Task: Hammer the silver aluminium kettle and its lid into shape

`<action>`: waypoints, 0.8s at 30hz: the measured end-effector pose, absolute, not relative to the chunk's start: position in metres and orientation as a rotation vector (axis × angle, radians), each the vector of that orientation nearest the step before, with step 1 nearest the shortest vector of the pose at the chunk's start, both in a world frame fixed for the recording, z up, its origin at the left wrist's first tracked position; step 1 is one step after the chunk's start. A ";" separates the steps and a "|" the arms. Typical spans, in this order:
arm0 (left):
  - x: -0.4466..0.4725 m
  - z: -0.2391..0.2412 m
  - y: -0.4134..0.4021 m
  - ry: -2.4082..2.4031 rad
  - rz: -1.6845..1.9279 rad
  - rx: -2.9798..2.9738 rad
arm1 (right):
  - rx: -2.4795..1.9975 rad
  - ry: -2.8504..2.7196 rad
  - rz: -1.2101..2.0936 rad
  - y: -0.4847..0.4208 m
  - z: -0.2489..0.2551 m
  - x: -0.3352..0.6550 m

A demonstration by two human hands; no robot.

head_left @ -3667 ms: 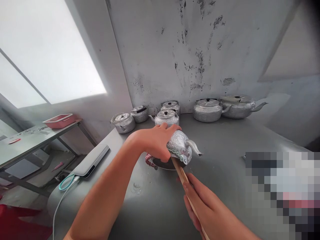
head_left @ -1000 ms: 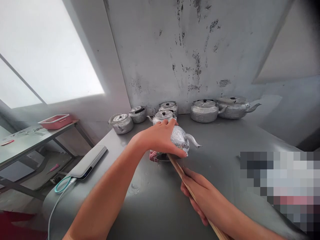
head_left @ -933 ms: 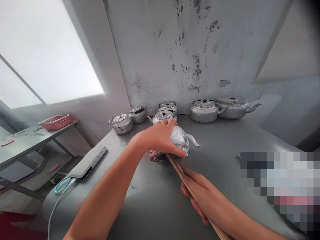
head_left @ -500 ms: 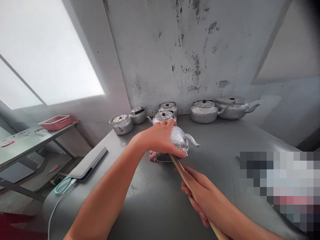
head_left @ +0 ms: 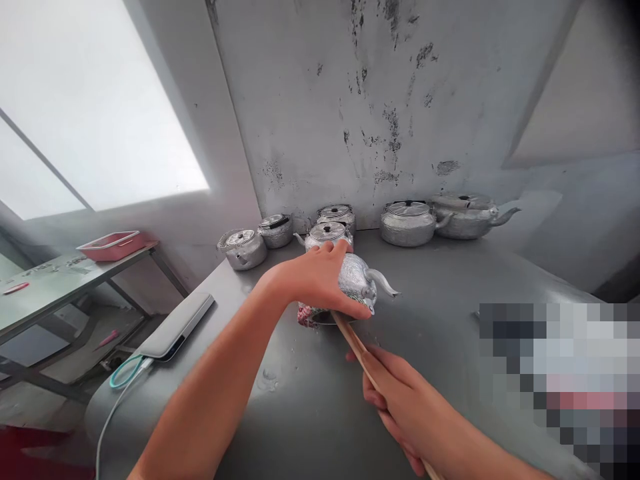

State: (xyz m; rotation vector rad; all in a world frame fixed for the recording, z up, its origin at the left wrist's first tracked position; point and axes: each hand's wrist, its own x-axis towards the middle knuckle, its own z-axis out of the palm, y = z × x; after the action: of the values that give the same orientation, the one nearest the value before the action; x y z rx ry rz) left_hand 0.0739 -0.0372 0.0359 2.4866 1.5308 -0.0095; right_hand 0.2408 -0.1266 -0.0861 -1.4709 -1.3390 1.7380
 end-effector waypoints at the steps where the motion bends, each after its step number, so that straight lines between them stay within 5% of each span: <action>1: 0.074 0.036 -0.037 1.528 -0.007 2.487 | -1.460 -1.338 1.728 -0.126 -0.086 0.240; 24: 0.032 0.031 0.005 1.387 0.282 2.207 | -1.469 -1.534 1.666 -0.126 -0.083 0.251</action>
State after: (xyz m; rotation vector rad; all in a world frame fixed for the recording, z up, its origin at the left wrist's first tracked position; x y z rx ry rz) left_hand 0.0323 0.0055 0.0308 2.2073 1.3872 0.2817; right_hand 0.2509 -0.1255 -0.0835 -1.4694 -1.5337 1.6657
